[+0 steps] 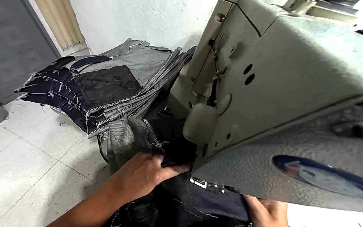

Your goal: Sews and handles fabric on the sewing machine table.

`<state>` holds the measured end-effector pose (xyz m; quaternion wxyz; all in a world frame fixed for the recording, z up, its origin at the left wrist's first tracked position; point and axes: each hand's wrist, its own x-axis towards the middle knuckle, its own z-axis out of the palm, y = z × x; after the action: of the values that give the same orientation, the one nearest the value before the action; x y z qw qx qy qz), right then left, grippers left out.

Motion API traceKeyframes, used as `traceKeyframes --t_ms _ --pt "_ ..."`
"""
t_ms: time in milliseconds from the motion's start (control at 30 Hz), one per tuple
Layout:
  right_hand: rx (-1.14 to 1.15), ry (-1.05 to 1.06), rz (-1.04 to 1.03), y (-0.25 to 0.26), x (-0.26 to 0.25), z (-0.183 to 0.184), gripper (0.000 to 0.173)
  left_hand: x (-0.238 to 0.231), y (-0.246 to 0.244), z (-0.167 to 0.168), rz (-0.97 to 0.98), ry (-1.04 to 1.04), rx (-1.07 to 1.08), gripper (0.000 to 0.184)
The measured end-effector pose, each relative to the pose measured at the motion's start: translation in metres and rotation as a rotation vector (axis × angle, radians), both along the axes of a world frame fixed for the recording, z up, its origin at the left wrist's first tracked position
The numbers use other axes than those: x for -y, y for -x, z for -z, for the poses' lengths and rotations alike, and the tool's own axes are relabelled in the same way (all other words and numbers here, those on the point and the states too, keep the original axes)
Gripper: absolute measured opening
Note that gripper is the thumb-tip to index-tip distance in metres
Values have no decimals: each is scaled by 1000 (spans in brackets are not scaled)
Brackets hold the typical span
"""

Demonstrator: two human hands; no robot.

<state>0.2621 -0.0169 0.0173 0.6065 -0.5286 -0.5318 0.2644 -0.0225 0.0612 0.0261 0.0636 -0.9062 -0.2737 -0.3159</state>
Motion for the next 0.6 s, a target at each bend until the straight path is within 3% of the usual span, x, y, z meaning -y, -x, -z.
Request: traceKeyframes --t_ms 267,333,433,467,533,600 --pt "41 67 34 -6 -3 0 30 3 -5 -2 4 14 8 37" --pt "297 71 130 -12 -1 -4 28 4 -6 -1 2 13 8 35" --pt "839 -77 201 -7 17 -38 41 5 -7 0 7 26 4 34" --pt "889 -123 106 6 28 -56 34 5 -7 0 9 40 12 32" --pt "838 -68 -318 44 49 -82 25 5 -8 0 15 82 29 28" --pt "865 162 -773 92 57 -87 45 6 -7 -1 11 149 22 29"
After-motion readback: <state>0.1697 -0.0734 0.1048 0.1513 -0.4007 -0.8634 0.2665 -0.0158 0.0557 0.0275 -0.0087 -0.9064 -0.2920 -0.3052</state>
